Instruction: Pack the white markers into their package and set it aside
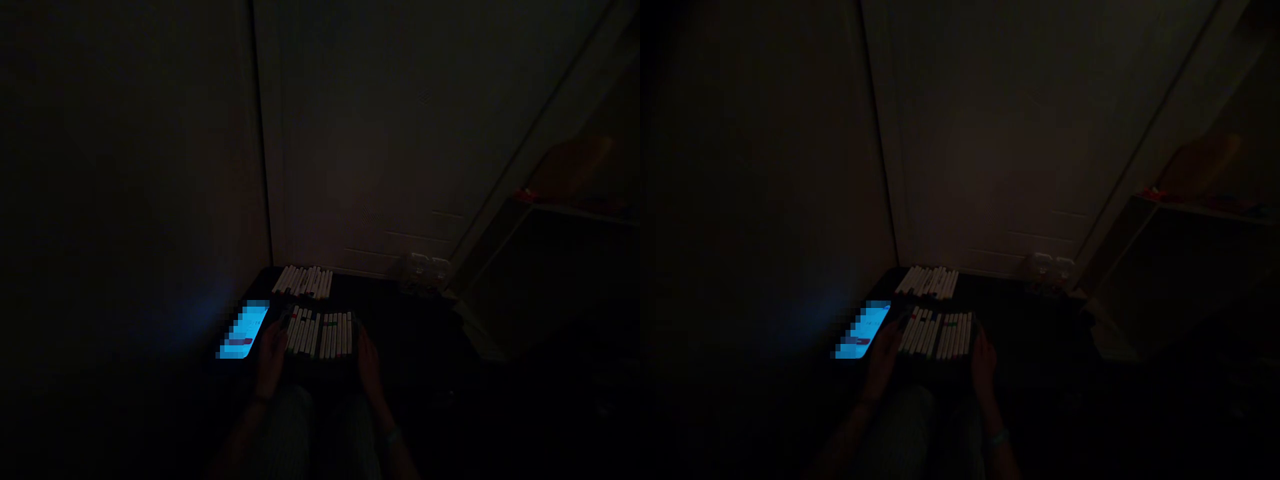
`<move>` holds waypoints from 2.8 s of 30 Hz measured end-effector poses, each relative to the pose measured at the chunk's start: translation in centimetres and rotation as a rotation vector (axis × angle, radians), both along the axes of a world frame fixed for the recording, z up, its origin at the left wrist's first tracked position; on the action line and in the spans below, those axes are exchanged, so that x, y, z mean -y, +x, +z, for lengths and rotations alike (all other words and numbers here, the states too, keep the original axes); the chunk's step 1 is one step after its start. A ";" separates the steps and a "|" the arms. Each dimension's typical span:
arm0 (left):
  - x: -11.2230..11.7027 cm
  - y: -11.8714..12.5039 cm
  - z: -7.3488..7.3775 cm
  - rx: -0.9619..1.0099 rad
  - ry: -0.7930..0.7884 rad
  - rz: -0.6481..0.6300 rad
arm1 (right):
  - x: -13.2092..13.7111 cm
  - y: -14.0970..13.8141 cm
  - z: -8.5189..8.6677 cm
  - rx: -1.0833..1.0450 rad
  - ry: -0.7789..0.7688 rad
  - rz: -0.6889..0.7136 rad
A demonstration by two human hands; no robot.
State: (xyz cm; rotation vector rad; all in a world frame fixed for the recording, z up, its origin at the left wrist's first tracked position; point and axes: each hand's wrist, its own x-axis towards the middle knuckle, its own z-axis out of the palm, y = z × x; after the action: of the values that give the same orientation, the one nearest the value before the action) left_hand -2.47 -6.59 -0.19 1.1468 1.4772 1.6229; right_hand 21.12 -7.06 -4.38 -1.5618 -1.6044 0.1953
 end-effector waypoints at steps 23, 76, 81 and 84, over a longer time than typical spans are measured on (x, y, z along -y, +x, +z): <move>-0.8 6.3 -0.3 0.110 0.095 -0.024 | 1.2 -5.9 5.0 -0.633 -0.019 -0.062; -2.4 4.0 0.5 -0.068 0.060 -0.469 | -0.2 -2.6 5.5 -0.419 -0.008 0.197; -4.3 4.0 -0.6 0.079 -0.045 -0.559 | -1.8 -0.8 4.4 -0.660 -0.144 0.229; -5.3 4.0 -0.5 0.111 -0.070 -0.610 | -2.7 -0.4 4.6 -0.771 -0.222 0.289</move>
State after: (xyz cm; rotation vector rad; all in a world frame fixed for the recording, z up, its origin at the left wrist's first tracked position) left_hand 1.57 -1.32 -0.67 1.2838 0.9705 1.1779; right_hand 20.71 -4.34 0.18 -1.1745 -1.1902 1.0281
